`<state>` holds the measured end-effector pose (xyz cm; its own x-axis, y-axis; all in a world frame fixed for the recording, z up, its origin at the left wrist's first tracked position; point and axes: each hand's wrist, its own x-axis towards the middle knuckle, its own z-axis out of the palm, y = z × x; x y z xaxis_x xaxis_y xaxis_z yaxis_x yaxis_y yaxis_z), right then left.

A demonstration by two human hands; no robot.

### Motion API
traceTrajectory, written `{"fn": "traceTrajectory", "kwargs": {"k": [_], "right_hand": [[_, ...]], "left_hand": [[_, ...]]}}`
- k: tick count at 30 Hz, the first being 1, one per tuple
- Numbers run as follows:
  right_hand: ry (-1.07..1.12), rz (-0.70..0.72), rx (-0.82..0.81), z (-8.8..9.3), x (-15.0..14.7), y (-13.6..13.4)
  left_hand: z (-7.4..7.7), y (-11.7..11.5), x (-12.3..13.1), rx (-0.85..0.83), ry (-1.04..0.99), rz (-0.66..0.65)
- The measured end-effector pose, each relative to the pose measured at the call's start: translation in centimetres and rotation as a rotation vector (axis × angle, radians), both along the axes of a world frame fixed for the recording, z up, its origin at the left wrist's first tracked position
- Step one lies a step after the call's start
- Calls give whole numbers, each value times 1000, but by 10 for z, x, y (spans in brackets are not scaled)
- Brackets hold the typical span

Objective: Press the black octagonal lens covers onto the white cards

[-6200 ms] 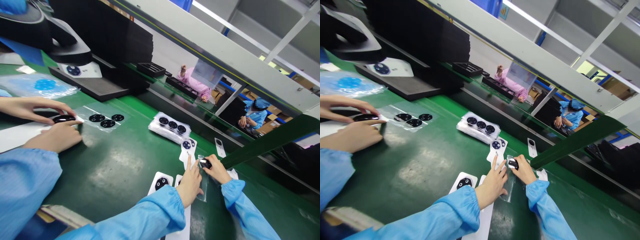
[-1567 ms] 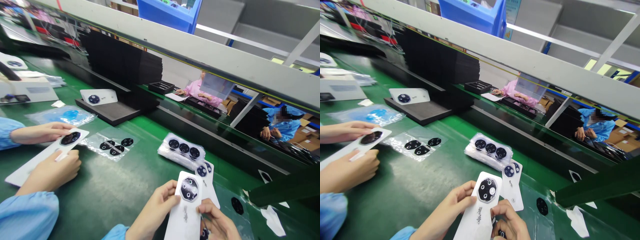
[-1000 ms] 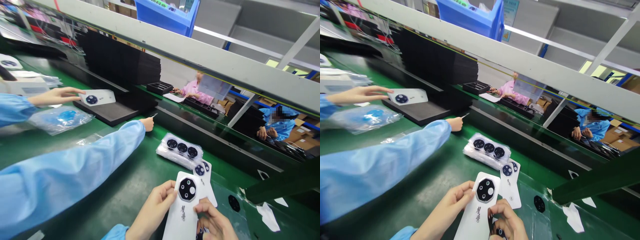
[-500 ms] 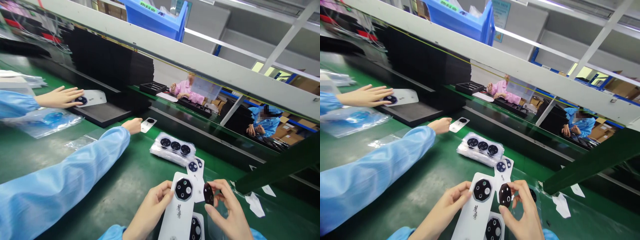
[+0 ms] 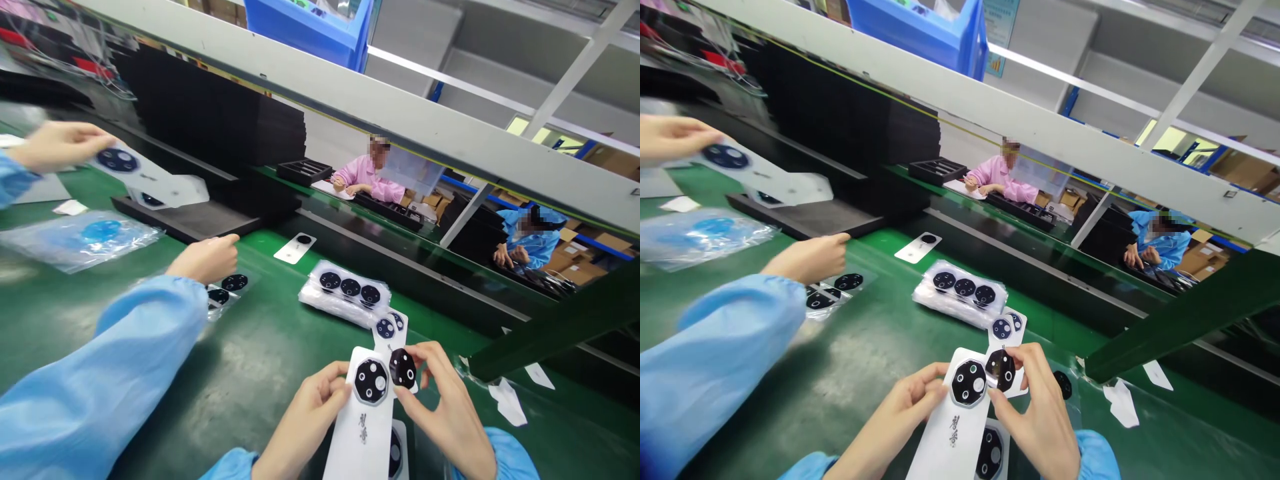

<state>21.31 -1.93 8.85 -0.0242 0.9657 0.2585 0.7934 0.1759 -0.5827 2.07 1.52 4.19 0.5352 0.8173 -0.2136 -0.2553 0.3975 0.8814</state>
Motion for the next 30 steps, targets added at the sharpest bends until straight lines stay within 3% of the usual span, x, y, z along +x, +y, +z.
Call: {"fn": "traceTrajectory", "kwargs": {"k": [12, 30], "right_hand": [[-83, 20, 36, -8, 0, 3], [-108, 26, 6, -8, 5, 3]], "left_hand": [[-9, 3, 1, -14, -1, 1], [-6, 3, 1, -16, 29, 25]]}}
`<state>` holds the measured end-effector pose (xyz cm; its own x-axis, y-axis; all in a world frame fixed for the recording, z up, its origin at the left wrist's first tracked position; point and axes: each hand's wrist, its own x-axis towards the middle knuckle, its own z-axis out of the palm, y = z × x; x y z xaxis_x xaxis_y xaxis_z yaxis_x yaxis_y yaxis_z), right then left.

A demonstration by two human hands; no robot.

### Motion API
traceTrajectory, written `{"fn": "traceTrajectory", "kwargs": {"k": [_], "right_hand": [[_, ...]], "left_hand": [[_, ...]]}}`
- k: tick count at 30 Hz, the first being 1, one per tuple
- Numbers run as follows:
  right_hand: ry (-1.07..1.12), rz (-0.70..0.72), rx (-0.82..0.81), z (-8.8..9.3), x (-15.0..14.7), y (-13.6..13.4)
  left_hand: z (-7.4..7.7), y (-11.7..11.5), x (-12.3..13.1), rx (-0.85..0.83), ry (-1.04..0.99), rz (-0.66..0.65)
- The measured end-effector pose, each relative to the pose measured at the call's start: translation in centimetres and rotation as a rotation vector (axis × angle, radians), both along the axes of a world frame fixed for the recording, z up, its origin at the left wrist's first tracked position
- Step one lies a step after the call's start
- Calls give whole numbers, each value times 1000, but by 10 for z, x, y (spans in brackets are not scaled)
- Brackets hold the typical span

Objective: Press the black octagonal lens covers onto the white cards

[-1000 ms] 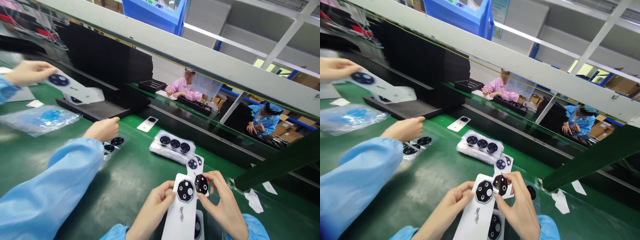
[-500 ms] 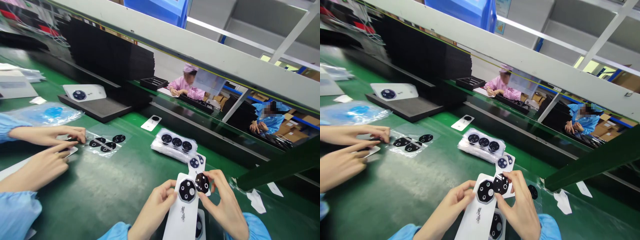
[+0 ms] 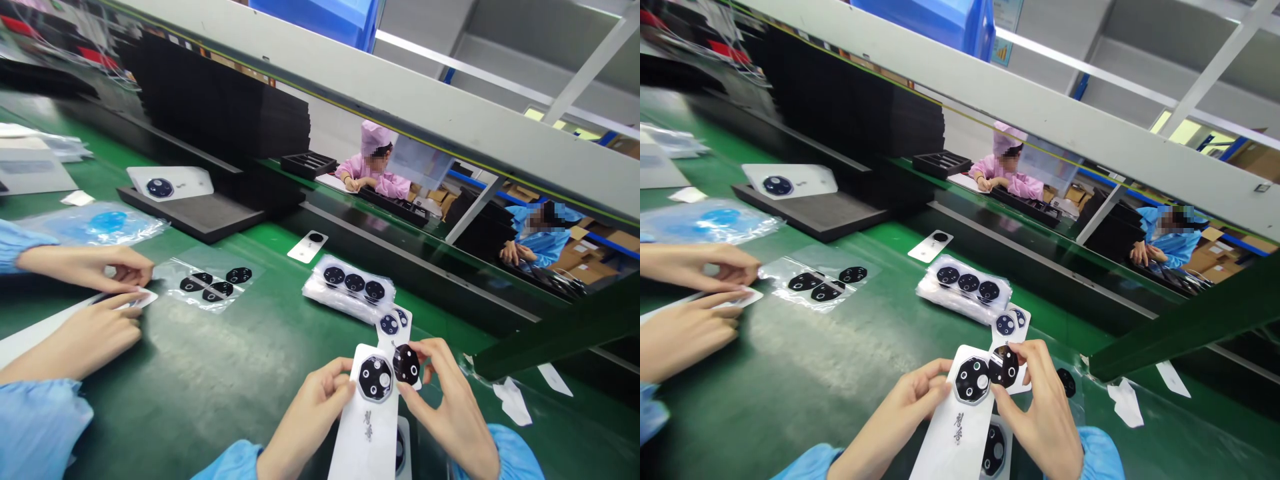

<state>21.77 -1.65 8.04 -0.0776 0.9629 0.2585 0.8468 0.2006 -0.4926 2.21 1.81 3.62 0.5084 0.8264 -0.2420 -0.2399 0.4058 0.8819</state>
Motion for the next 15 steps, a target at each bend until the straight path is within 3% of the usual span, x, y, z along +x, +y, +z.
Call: {"fn": "traceTrajectory", "kwargs": {"k": [15], "right_hand": [[-11, 8, 9, 3, 0, -2]], "left_hand": [[-5, 2, -1, -17, -62, -4]]}}
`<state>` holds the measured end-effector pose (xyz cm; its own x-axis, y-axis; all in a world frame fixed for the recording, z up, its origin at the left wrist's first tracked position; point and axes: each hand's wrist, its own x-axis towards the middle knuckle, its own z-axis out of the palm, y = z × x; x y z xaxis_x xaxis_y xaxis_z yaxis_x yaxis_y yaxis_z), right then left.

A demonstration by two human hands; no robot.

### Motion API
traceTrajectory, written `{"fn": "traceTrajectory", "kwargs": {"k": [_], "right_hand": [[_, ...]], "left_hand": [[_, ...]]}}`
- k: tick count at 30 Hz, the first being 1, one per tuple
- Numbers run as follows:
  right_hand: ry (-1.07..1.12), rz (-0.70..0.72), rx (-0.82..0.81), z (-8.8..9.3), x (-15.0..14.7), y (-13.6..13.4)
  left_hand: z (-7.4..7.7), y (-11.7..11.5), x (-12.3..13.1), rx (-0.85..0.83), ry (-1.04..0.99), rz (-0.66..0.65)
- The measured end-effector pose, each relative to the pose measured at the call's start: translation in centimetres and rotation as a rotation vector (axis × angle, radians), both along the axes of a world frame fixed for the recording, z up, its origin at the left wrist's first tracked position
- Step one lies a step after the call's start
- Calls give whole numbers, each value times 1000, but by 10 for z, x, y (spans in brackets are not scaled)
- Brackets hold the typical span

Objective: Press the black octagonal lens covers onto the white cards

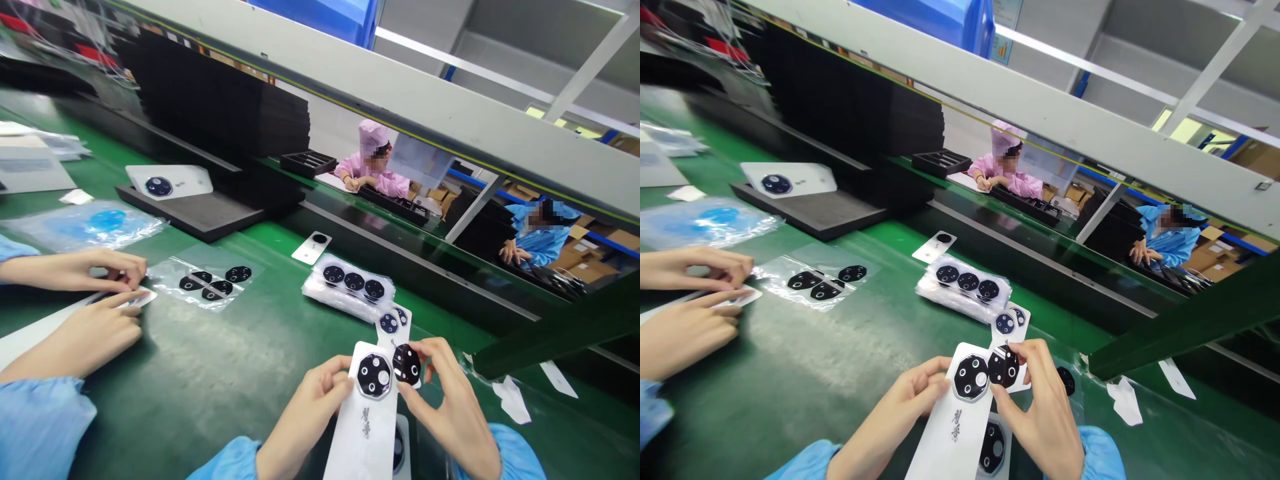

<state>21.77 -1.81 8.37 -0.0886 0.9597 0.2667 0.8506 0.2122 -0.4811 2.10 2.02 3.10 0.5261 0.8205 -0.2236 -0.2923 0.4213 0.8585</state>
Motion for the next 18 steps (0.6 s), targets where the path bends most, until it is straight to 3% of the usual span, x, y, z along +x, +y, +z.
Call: {"fn": "traceTrajectory", "kwargs": {"k": [18], "right_hand": [[-78, 166, 23, 0, -14, -4]], "left_hand": [[4, -12, 14, 38, 28, -11]]}}
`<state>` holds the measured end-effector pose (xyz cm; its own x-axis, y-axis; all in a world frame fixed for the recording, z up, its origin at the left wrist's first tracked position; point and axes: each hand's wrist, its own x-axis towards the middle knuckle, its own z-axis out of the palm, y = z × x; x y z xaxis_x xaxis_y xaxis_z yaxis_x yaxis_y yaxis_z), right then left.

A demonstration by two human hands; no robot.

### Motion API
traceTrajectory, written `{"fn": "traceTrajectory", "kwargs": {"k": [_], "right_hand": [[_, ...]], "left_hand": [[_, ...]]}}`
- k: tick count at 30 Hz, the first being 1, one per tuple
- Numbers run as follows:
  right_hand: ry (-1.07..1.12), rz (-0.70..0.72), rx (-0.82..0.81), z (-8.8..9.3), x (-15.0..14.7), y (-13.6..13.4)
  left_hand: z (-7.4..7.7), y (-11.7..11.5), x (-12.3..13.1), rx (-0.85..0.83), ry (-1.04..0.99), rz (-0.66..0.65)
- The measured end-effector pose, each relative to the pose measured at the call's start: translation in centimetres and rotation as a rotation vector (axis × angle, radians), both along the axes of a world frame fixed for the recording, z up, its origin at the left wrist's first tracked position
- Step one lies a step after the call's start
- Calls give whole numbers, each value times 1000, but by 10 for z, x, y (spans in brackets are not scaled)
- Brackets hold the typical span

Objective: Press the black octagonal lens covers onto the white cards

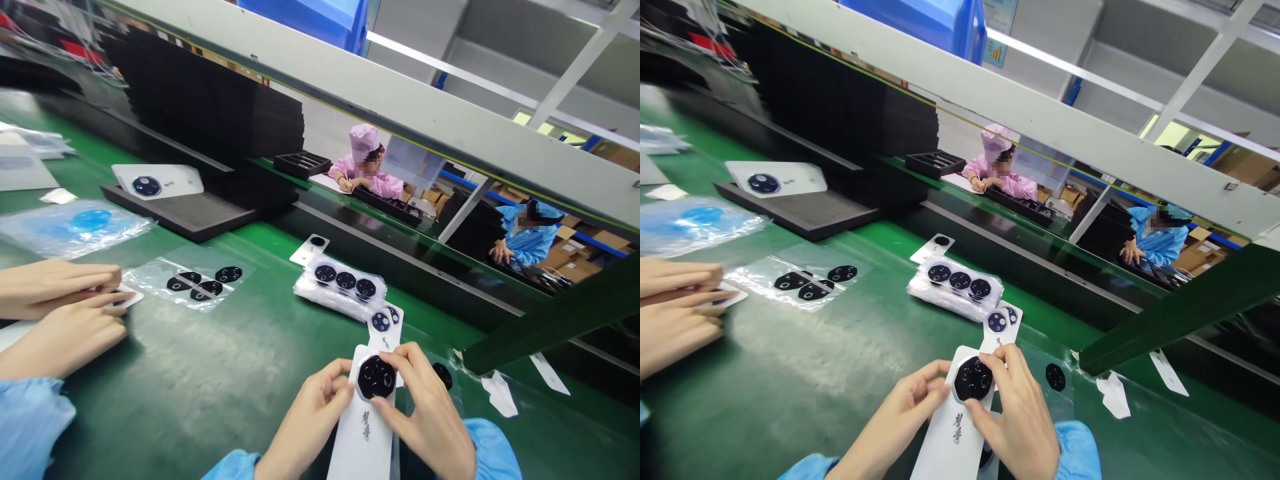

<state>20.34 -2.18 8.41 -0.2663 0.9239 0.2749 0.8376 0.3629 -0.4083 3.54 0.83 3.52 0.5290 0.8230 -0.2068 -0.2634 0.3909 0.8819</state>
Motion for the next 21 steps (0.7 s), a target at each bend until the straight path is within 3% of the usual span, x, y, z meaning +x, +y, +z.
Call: {"fn": "traceTrajectory", "kwargs": {"k": [21], "right_hand": [[-12, 44, -9, -1, 1, 2]], "left_hand": [[0, 1, -1, 1, 26, -2]]}}
